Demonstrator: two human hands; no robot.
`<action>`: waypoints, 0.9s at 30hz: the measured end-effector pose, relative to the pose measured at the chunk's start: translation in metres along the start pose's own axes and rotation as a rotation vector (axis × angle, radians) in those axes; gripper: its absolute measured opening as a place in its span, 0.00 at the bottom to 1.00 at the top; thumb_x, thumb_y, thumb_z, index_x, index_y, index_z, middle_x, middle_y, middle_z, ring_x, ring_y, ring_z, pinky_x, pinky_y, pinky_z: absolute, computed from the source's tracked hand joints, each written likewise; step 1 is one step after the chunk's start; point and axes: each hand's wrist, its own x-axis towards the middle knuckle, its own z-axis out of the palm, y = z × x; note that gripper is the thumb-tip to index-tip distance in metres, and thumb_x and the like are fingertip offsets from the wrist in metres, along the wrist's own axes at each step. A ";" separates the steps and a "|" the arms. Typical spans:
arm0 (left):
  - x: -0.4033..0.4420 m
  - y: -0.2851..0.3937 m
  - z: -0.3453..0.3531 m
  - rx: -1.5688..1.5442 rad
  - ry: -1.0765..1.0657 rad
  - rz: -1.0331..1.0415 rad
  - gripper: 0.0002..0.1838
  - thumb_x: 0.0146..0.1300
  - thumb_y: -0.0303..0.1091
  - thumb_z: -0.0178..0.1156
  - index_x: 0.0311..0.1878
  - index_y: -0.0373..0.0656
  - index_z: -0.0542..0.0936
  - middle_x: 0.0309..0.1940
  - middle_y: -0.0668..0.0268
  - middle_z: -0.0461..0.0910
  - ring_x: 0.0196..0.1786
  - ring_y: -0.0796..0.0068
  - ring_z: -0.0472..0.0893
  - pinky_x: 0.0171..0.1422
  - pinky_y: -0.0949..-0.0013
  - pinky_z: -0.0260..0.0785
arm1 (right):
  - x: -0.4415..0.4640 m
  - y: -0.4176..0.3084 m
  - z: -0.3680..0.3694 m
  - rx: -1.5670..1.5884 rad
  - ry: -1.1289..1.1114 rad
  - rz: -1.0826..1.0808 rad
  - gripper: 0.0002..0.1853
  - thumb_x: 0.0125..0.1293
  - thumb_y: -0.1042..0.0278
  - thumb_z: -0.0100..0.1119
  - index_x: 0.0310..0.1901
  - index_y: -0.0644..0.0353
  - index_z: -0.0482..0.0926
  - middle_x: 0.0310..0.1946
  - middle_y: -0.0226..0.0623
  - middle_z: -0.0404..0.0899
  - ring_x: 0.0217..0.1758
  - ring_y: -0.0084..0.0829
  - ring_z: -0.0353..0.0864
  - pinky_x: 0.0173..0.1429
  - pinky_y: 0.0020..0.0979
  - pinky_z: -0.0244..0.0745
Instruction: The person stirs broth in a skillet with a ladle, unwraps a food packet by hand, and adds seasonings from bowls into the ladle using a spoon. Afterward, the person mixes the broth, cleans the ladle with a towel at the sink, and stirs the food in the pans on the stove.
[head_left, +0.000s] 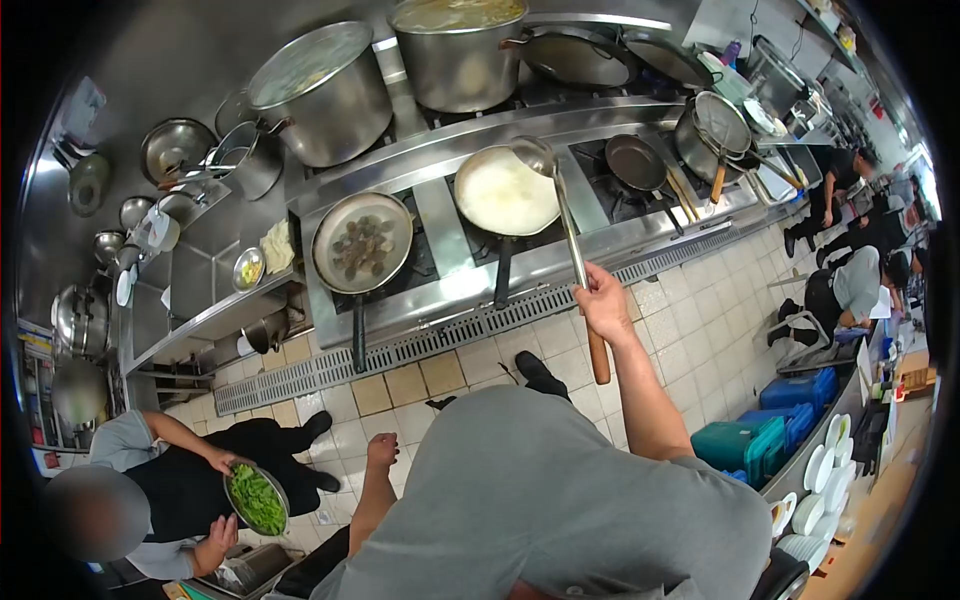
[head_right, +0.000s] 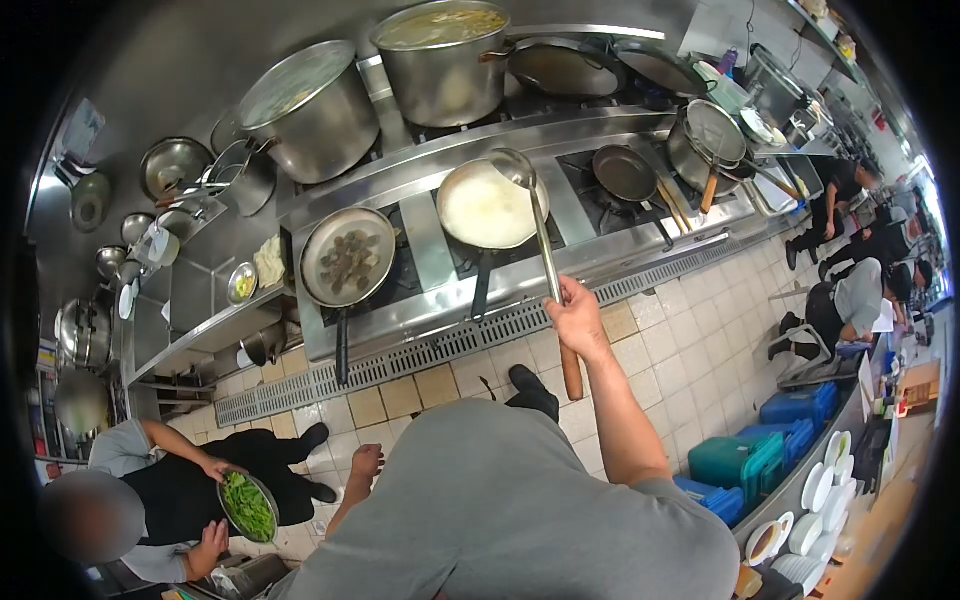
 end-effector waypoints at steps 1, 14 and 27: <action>-0.002 0.004 0.008 0.016 -0.007 -0.004 0.18 0.67 0.47 0.61 0.49 0.41 0.80 0.34 0.64 0.82 0.32 0.71 0.82 0.30 0.64 0.74 | 0.008 0.010 -0.009 -0.123 0.058 -0.064 0.22 0.63 0.76 0.59 0.60 0.71 0.76 0.29 0.30 0.80 0.25 0.21 0.74 0.32 0.27 0.72; -0.047 0.063 0.166 -0.171 0.123 0.063 0.14 0.66 0.40 0.64 0.44 0.39 0.83 0.31 0.64 0.83 0.30 0.74 0.81 0.29 0.68 0.73 | 0.145 0.033 -0.086 -0.519 -0.096 -0.209 0.16 0.58 0.71 0.60 0.48 0.66 0.79 0.27 0.48 0.80 0.28 0.42 0.80 0.37 0.38 0.75; -0.094 0.043 0.183 -0.080 0.159 -0.134 0.15 0.66 0.44 0.64 0.43 0.40 0.83 0.26 0.66 0.80 0.24 0.75 0.78 0.23 0.69 0.68 | 0.141 0.028 -0.103 0.513 -0.499 0.594 0.09 0.68 0.63 0.61 0.42 0.60 0.78 0.22 0.26 0.71 0.21 0.22 0.70 0.24 0.25 0.60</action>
